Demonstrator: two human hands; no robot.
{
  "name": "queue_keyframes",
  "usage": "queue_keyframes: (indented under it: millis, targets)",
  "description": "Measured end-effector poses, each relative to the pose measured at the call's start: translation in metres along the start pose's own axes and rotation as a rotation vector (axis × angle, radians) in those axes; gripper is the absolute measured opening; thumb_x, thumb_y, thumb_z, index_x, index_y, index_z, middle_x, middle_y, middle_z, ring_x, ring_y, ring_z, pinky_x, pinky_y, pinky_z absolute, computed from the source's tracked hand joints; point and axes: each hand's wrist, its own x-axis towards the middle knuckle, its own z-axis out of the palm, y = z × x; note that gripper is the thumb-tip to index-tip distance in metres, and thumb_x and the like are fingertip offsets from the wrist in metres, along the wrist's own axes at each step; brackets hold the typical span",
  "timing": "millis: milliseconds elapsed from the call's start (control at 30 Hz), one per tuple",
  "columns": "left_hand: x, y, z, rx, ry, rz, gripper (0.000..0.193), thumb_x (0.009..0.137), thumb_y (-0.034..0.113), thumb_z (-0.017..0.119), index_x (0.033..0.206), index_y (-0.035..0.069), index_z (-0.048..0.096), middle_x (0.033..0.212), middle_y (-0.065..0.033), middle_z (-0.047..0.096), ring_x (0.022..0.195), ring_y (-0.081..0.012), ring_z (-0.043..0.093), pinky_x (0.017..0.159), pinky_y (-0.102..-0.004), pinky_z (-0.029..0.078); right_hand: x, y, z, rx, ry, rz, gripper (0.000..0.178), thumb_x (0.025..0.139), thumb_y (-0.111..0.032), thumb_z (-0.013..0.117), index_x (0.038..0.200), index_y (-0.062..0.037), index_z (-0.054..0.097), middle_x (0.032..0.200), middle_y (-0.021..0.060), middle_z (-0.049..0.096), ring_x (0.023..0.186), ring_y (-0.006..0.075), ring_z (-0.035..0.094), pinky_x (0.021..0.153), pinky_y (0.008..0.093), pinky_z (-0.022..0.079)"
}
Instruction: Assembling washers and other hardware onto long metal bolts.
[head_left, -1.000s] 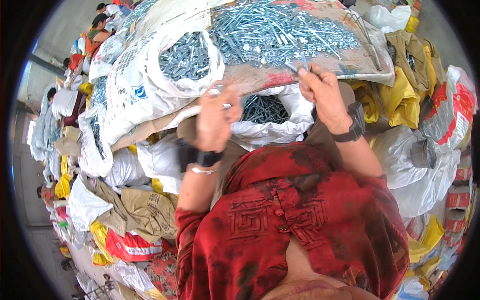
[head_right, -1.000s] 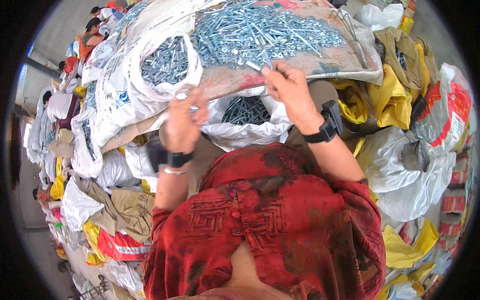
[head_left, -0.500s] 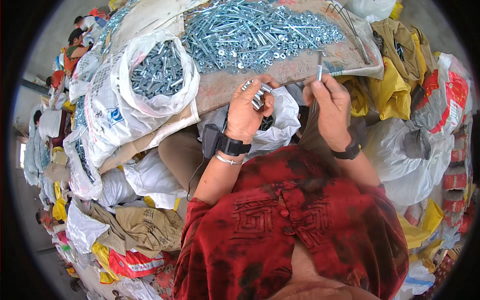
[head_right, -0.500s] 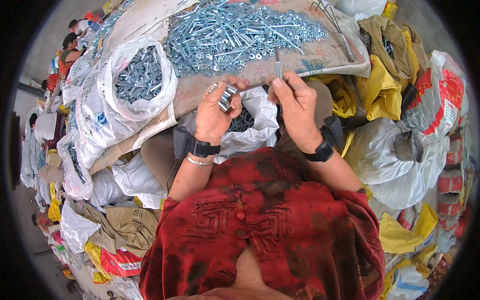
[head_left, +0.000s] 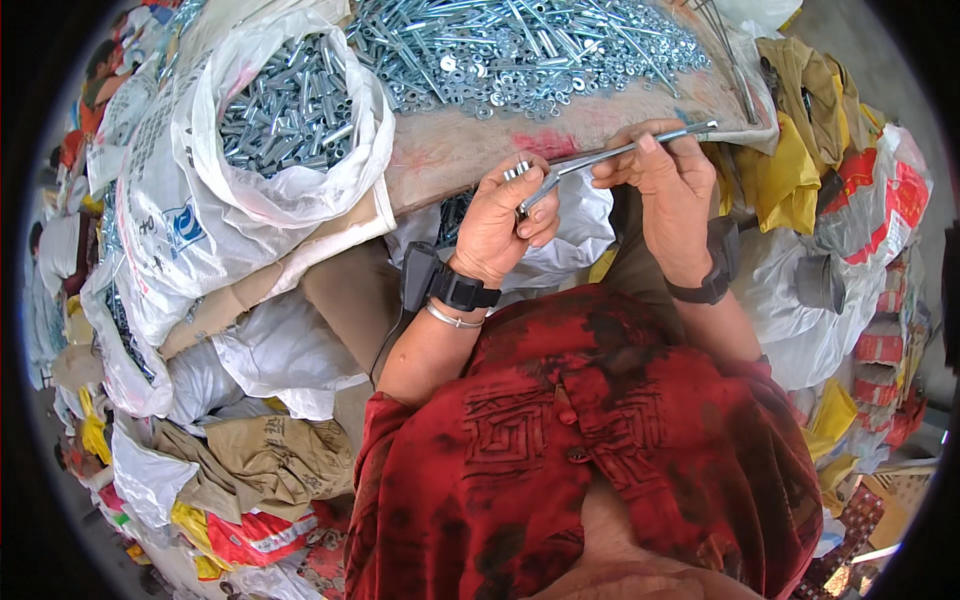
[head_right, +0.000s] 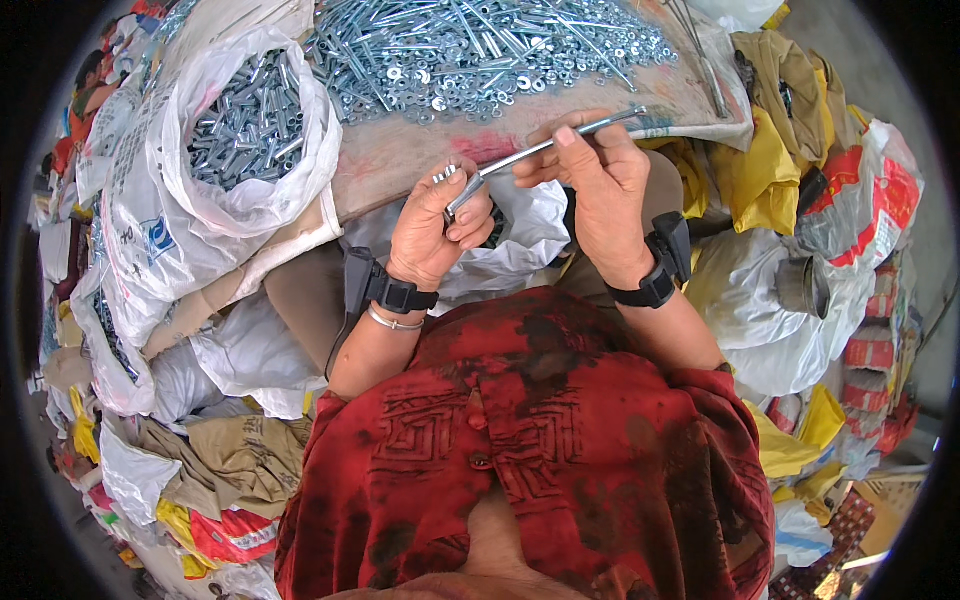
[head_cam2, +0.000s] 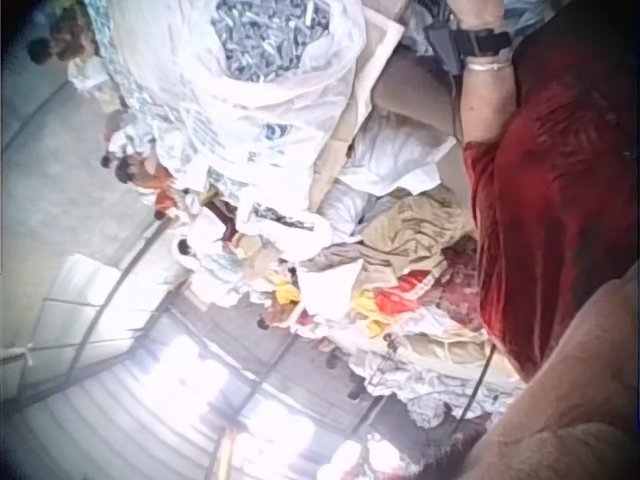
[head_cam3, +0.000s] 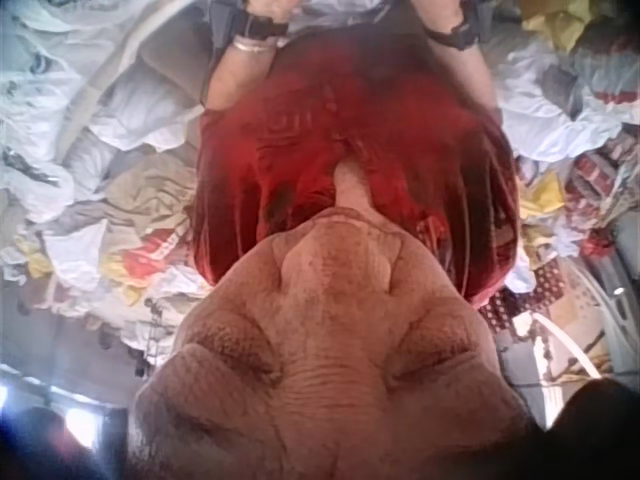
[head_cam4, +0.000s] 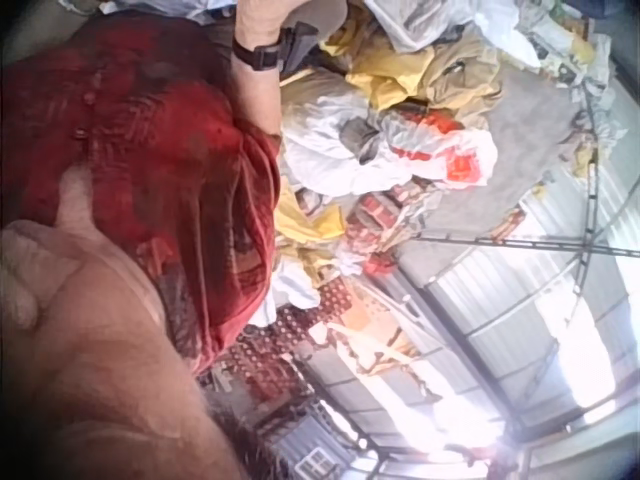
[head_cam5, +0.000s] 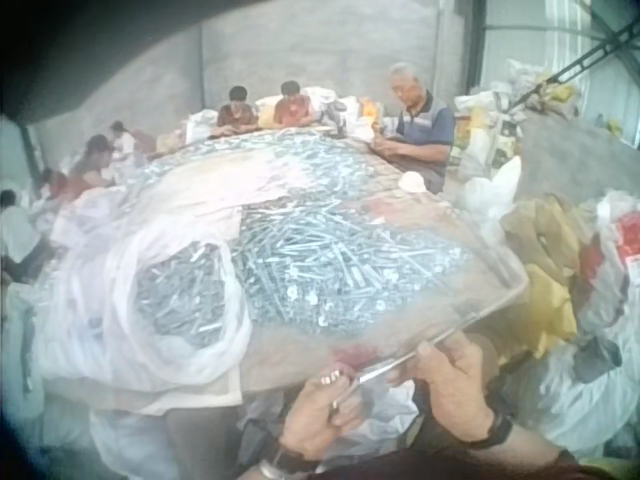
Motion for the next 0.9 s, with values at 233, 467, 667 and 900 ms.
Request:
queue_keyframes:
  millis: [233,467,667,900]
  targets:
    - [-0.011,0.009,0.008,0.01,-0.074,-0.023,0.011,0.096,0.018,0.061,0.101,0.008,0.059,0.059,-0.0034,0.045,0.044,-0.0092,0.034,0.042,-0.0254,0.029,-0.001,0.006,-0.005,0.14,-0.05,0.215,0.017,0.101,-0.016,0.053,0.101,0.0015,0.055,0.084,0.0142,0.066,0.075,0.0276,0.071,0.065,0.0397,0.061]
    - [-0.013,0.01,0.013,0.015,-0.089,-0.067,0.012,0.096,0.018,0.061,0.099,0.007,0.059,0.063,-0.0054,0.049,0.044,-0.0087,0.036,0.041,-0.0251,0.029,-0.021,0.009,0.009,0.244,-0.147,0.251,0.011,0.098,-0.008,0.056,0.103,0.0019,0.058,0.093,0.0122,0.065,0.082,0.0261,0.071,0.073,0.0385,0.06]
    - [-0.016,0.006,0.014,-0.292,-0.168,0.121,0.021,0.097,0.026,0.06,0.101,0.006,0.059,0.076,-0.0099,0.059,0.05,-0.0108,0.045,0.041,-0.025,0.031,-0.02,0.006,0.017,-0.53,-0.386,-0.605,0.018,0.085,0.001,0.071,0.103,-0.0006,0.067,0.093,0.0109,0.063,0.082,0.0216,0.064,0.07,0.0309,0.051]
    - [-0.021,0.014,0.007,-0.114,0.148,0.159,0.016,0.097,0.025,0.062,0.1,0.009,0.063,0.065,-0.0022,0.054,0.049,-0.0095,0.044,0.042,-0.0223,0.033,-0.005,0.013,0.037,-0.695,-0.493,-0.734,0.046,0.074,-0.026,0.082,0.11,-0.0037,0.063,0.105,0.0143,0.062,0.096,0.0321,0.063,0.079,0.0408,0.051]
